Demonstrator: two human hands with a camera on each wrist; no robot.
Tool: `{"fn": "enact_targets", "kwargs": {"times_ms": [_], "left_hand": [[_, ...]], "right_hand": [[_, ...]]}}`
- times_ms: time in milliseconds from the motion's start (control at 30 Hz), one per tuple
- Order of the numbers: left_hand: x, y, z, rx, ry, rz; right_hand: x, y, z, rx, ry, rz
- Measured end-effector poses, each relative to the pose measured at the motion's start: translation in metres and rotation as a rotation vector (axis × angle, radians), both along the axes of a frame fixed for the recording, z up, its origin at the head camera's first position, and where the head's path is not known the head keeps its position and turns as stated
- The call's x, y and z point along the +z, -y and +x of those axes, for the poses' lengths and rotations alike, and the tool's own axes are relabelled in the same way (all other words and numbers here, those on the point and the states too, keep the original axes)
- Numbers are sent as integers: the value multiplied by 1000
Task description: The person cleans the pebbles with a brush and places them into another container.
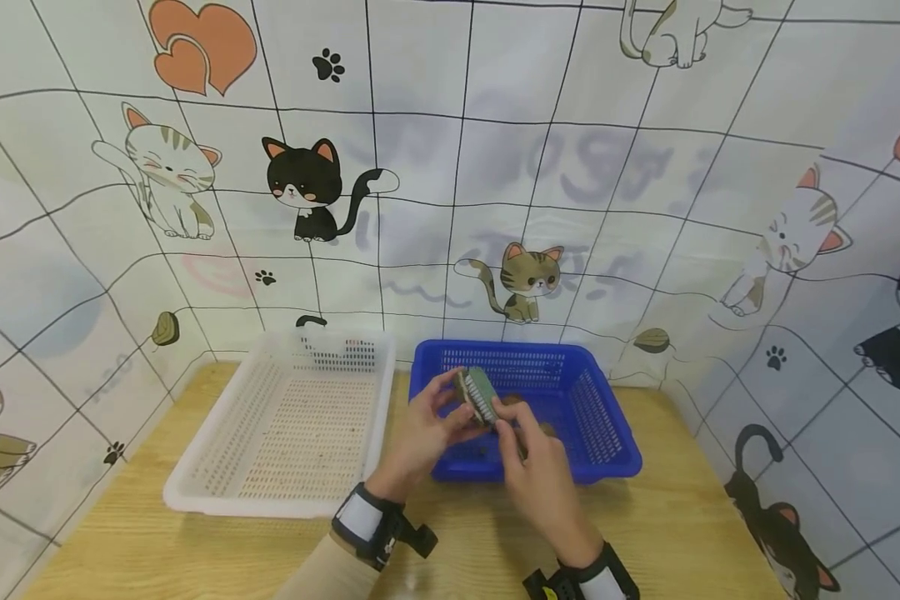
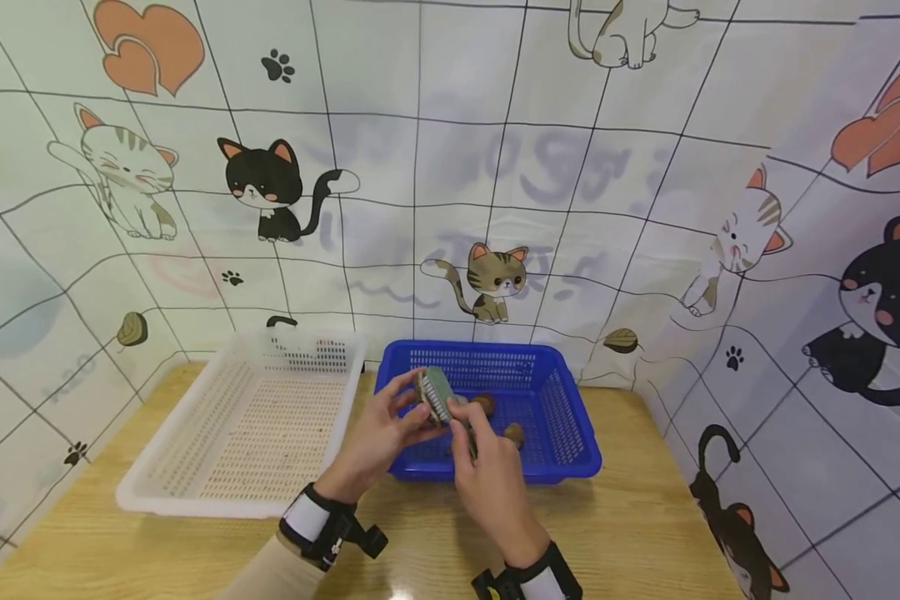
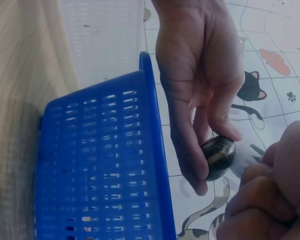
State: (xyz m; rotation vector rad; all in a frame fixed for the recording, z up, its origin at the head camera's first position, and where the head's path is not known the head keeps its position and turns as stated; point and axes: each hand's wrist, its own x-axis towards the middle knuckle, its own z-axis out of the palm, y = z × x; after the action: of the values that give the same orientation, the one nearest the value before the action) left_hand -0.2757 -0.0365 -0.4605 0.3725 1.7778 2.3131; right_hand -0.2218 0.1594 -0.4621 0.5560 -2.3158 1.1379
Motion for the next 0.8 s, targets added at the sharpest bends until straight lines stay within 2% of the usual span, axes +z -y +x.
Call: {"fn": "enact_targets", "kwargs": {"times_ms": [133,200,300,467,567,633,800], "left_hand": [[0,-2,3,-57,-11,-21],[0,-2,4,-55,-16,-16],[0,0,5,-19,-24,9],[1,5,4,54,-19,79],[2,7,2,71,-20,102],[1,6,2,74,-22,87],[-1,1,1,28,-34,20]], "right_hand": [[1,-2,-3,-78,34,10],[2,-3,-4,-108,76,12],[4,-5,-4,-118,132,13],[7,-3,0,-75,191,15],[6,0,2,-53,193,3],[4,2,3,-40,180,-18],[1,4,1,-55,113,-26]]}}
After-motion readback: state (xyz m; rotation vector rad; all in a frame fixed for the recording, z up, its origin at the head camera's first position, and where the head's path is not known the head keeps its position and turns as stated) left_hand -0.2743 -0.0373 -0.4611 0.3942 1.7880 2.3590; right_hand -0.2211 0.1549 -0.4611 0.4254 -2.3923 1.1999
